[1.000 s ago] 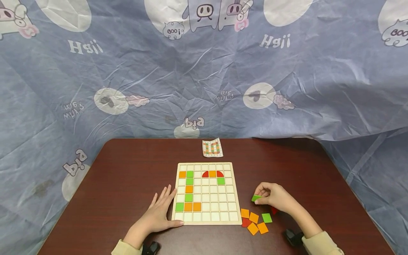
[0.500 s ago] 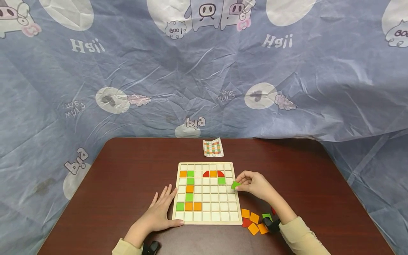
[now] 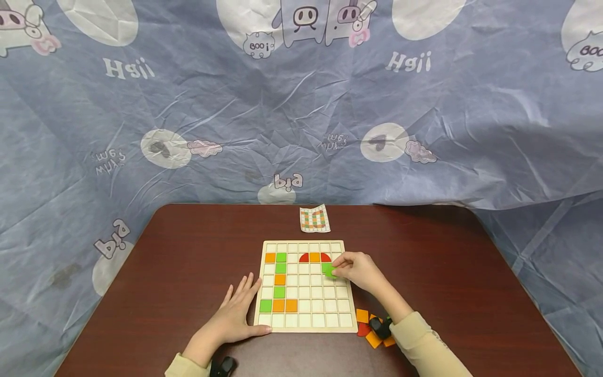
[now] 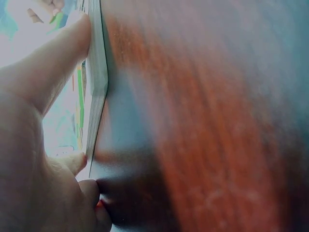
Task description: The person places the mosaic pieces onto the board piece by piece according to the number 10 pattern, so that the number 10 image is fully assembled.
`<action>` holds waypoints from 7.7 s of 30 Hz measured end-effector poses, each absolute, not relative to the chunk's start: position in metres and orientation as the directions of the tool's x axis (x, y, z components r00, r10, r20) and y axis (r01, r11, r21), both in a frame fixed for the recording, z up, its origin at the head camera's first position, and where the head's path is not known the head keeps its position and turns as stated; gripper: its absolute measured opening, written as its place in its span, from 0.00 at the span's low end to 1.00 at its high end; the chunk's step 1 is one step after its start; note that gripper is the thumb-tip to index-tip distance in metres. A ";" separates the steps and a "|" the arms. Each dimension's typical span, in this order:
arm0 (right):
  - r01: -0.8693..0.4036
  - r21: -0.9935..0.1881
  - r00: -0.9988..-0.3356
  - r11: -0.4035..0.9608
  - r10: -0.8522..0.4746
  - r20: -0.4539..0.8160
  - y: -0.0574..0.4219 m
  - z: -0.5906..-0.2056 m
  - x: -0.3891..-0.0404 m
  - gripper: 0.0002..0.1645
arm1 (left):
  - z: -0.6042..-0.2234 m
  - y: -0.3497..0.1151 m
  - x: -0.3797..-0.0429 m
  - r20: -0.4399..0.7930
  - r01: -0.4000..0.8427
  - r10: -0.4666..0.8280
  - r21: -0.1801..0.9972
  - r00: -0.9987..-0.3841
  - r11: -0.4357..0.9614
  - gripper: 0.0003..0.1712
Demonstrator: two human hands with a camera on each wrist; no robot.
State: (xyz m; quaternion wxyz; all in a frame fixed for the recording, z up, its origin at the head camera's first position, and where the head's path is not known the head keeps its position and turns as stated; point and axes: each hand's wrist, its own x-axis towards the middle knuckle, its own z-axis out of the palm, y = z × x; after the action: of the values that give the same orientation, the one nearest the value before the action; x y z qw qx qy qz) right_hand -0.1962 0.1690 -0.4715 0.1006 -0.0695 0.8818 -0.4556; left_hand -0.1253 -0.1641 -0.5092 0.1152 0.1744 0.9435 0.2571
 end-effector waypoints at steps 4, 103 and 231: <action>-0.041 -0.798 -0.970 0.601 -0.216 -0.114 0.164 -0.474 -0.197 0.04 | -0.509 -0.164 -0.125 -0.118 0.275 0.394 0.537 -0.912 0.798 0.67; -0.106 -0.645 -0.951 0.757 -0.267 -0.157 0.213 -0.481 -0.116 0.18 | -0.508 -0.164 -0.124 -0.125 0.270 0.395 0.545 -0.910 0.794 0.68; 0.053 -0.656 -0.981 0.753 -0.084 -0.176 0.302 -0.470 -0.124 0.19 | -0.517 -0.166 -0.124 -0.062 0.302 0.402 0.558 -0.913 0.772 0.68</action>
State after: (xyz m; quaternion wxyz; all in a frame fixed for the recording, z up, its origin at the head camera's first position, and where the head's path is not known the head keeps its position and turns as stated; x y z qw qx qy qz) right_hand -0.1240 0.3017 -0.4702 0.0975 -0.0085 0.9311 -0.3514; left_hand -0.1241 -0.1657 -0.5174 0.0891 0.1880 0.9372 0.2801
